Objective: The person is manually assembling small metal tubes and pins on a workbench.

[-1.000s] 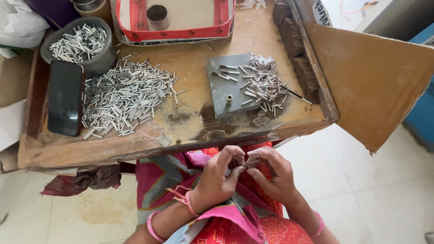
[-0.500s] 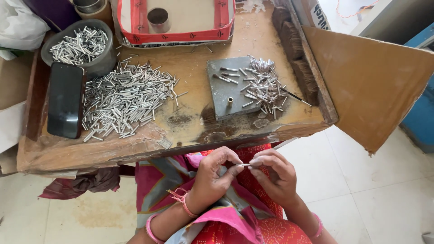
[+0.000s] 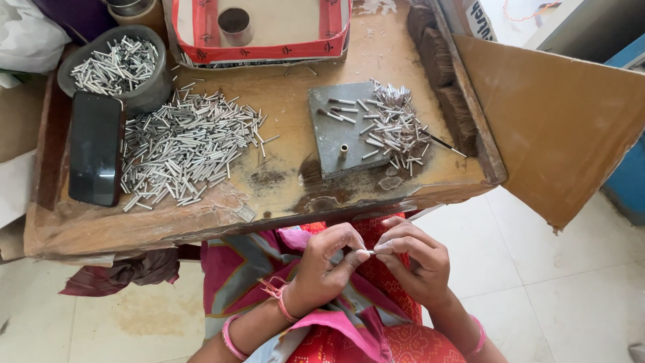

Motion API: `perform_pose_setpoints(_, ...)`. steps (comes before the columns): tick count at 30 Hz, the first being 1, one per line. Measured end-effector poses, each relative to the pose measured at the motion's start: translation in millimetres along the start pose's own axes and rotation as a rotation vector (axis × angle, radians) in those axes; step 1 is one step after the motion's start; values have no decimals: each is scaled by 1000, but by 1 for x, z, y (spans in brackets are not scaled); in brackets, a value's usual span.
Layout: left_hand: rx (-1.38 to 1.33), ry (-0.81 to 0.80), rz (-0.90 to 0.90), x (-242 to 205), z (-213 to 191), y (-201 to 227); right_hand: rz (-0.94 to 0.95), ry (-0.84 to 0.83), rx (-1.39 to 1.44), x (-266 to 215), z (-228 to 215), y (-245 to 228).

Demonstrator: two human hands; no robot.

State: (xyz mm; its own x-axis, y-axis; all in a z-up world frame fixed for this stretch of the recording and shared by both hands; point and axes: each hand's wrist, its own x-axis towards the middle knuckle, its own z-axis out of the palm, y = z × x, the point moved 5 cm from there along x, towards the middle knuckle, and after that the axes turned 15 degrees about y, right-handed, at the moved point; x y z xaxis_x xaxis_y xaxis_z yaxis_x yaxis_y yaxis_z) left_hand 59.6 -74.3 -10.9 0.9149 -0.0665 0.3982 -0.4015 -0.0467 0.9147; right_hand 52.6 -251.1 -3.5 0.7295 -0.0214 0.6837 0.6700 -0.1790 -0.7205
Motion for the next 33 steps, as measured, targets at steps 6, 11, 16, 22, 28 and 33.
perform_pose_setpoints(6,-88,33,37,-2,3,0,60,8,64,-4,3,6)
perform_pose_setpoints(11,-90,99,33,1,0,6,31,35,40,-1,3,4)
perform_pose_setpoints(16,-130,95,-23,-1,2,-2,21,30,54,-3,4,9)
perform_pose_setpoints(22,-149,117,-52,-5,5,-7,47,45,99,1,5,2)
perform_pose_setpoints(28,-263,139,-216,-12,11,-19,-93,159,-59,1,15,-17)
perform_pose_setpoints(33,-335,229,-199,-9,5,-20,-168,162,-214,0,32,-34)
